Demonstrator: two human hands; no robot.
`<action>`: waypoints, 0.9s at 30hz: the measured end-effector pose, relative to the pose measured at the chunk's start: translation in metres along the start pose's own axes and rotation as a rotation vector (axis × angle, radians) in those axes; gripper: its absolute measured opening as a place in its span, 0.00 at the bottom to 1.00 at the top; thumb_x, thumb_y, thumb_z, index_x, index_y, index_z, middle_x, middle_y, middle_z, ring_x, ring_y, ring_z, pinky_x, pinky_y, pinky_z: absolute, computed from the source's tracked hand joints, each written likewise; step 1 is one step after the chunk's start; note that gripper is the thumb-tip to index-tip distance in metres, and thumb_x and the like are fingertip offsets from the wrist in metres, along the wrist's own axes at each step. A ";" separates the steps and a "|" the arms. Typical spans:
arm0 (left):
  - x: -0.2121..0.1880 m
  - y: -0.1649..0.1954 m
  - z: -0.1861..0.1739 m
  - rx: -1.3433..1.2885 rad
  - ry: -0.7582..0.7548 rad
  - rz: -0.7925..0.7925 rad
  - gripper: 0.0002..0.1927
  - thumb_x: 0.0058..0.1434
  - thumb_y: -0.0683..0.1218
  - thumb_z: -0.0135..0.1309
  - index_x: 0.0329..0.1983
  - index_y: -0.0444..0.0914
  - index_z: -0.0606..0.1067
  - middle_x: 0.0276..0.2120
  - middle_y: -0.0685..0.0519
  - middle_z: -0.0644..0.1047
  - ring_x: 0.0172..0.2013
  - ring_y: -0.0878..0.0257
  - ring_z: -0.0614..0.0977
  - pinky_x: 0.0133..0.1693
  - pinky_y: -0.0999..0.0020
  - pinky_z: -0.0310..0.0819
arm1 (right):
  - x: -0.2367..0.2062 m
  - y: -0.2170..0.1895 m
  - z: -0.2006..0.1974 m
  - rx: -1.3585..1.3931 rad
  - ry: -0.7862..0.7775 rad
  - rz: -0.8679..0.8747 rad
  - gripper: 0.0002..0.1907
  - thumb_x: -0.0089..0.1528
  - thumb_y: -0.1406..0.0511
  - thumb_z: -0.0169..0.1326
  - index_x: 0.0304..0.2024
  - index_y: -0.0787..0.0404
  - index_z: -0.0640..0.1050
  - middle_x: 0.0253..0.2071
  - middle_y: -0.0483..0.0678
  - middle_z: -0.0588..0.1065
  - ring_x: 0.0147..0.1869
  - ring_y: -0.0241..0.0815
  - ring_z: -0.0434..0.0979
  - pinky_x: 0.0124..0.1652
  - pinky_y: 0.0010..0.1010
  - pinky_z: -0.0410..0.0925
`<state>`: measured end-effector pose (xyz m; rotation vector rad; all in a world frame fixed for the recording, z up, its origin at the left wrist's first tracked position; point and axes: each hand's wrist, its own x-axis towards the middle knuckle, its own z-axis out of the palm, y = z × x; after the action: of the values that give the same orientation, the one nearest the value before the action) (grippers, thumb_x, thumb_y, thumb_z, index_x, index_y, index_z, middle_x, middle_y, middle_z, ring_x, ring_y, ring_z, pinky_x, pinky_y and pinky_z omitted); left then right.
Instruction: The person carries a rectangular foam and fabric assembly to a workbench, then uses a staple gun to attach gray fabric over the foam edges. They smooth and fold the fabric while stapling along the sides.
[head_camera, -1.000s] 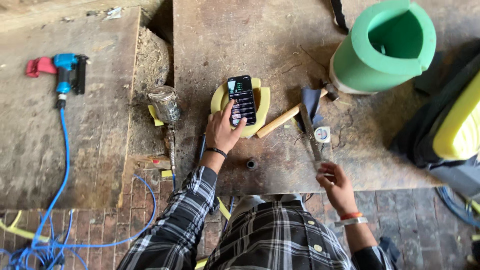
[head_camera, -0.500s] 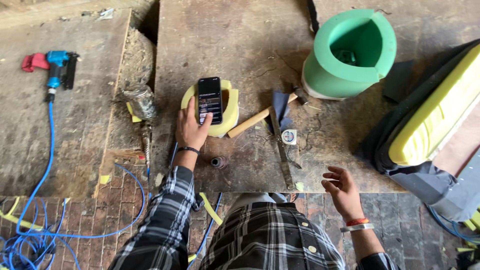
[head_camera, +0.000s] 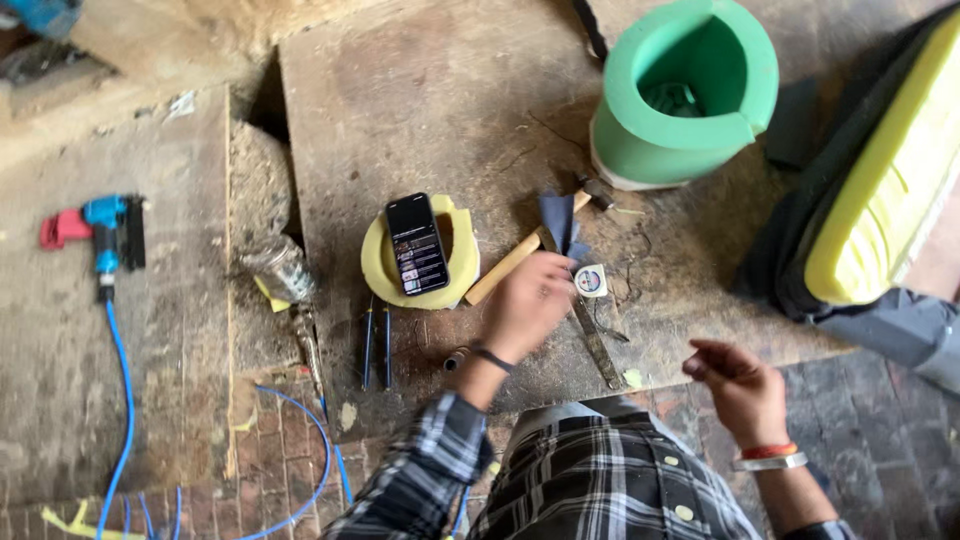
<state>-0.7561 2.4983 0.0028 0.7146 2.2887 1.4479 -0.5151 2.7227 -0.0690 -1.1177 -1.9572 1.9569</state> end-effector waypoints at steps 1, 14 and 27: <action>-0.002 0.011 0.022 0.024 -0.133 0.056 0.12 0.64 0.46 0.55 0.49 0.37 0.77 0.42 0.50 0.81 0.37 0.63 0.84 0.36 0.69 0.82 | -0.001 -0.008 -0.002 -0.026 0.017 -0.021 0.15 0.62 0.76 0.56 0.52 0.68 0.80 0.43 0.54 0.82 0.45 0.41 0.83 0.49 0.32 0.76; 0.017 0.132 0.283 -1.214 -0.680 -0.076 0.36 0.75 0.66 0.41 0.75 0.39 0.60 0.68 0.44 0.69 0.65 0.58 0.74 0.67 0.64 0.67 | 0.017 -0.134 -0.092 -0.377 -0.004 -1.092 0.32 0.72 0.48 0.40 0.65 0.66 0.68 0.70 0.65 0.64 0.78 0.61 0.60 0.75 0.52 0.51; -0.006 0.294 0.423 0.158 -0.154 1.078 0.35 0.74 0.72 0.33 0.80 0.57 0.55 0.75 0.52 0.54 0.73 0.50 0.63 0.74 0.47 0.54 | 0.016 -0.104 -0.315 0.958 -0.504 -0.186 0.45 0.65 0.36 0.32 0.73 0.57 0.57 0.76 0.59 0.57 0.77 0.60 0.59 0.68 0.56 0.57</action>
<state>-0.4589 2.9098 0.0903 2.2361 1.9280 1.4612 -0.3809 2.9972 0.0621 -0.1988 -0.9015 2.7121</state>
